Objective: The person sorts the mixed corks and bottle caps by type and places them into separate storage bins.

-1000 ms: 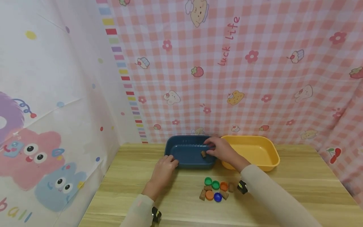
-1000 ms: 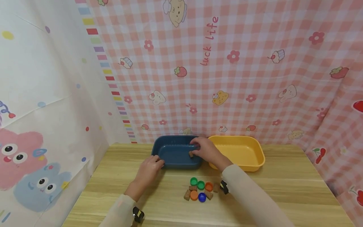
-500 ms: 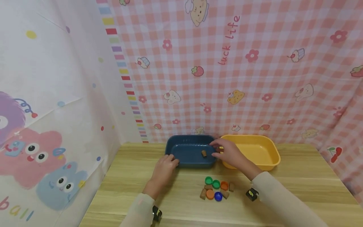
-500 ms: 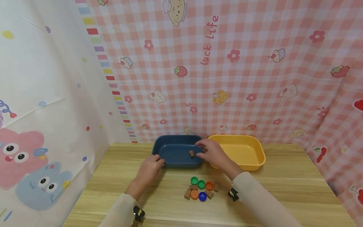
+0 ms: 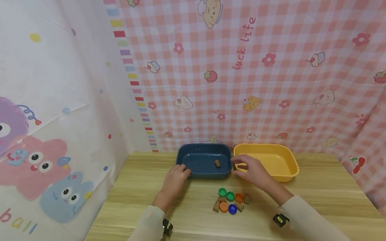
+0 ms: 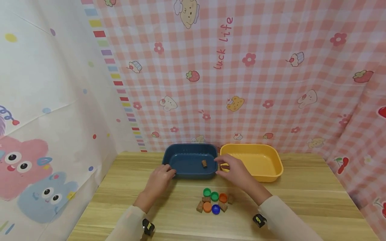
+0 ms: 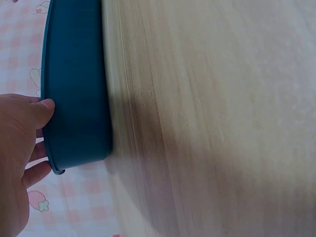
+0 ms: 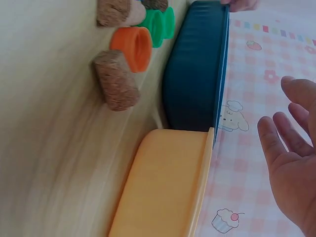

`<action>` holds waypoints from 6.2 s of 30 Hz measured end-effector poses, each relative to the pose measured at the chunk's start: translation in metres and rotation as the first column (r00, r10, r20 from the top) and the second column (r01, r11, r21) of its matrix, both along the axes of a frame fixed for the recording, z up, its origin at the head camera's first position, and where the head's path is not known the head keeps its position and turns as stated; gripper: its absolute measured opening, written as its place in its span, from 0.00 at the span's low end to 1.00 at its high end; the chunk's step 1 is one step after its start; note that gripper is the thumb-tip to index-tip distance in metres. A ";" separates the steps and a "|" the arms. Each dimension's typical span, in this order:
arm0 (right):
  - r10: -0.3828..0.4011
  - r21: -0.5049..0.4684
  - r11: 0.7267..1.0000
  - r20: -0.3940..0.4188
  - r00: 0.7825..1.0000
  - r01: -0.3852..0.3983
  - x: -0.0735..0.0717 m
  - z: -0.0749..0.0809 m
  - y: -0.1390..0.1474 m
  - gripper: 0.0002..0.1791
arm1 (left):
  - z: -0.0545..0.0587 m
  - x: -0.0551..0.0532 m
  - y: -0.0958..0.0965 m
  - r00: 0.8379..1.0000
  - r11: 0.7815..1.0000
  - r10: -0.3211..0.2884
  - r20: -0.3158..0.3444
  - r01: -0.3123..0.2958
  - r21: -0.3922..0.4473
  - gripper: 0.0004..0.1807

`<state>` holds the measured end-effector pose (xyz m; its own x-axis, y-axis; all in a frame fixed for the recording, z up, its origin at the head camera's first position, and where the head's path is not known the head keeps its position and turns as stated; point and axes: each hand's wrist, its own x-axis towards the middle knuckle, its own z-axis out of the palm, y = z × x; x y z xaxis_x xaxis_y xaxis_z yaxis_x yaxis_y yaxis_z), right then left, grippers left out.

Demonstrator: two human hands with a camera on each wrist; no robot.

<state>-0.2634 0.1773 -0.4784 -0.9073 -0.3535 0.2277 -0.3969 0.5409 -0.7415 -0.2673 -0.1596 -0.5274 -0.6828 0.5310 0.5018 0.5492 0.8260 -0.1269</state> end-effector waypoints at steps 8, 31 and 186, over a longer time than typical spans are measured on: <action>-0.021 -0.027 0.999 -0.012 1.000 0.021 0.015 -0.010 0.010 0.24 | 0.001 0.001 0.000 1.000 1.000 0.003 -0.005 -0.003 0.010 0.02; -0.016 -0.027 0.999 -0.014 1.000 0.016 0.056 -0.054 0.037 0.24 | -0.002 -0.001 0.000 1.000 1.000 0.000 0.020 0.000 -0.003 0.02; 0.017 0.237 0.972 -0.114 0.993 0.010 -0.071 0.009 -0.055 0.16 | -0.002 -0.003 0.001 0.999 0.999 -0.021 -0.025 0.021 0.024 0.04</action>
<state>-0.3342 0.1222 -0.4698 -0.8788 -0.4129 0.2393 -0.4737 0.6939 -0.5423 -0.2701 -0.1582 -0.5293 -0.6586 0.5328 0.5314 0.5634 0.8173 -0.1211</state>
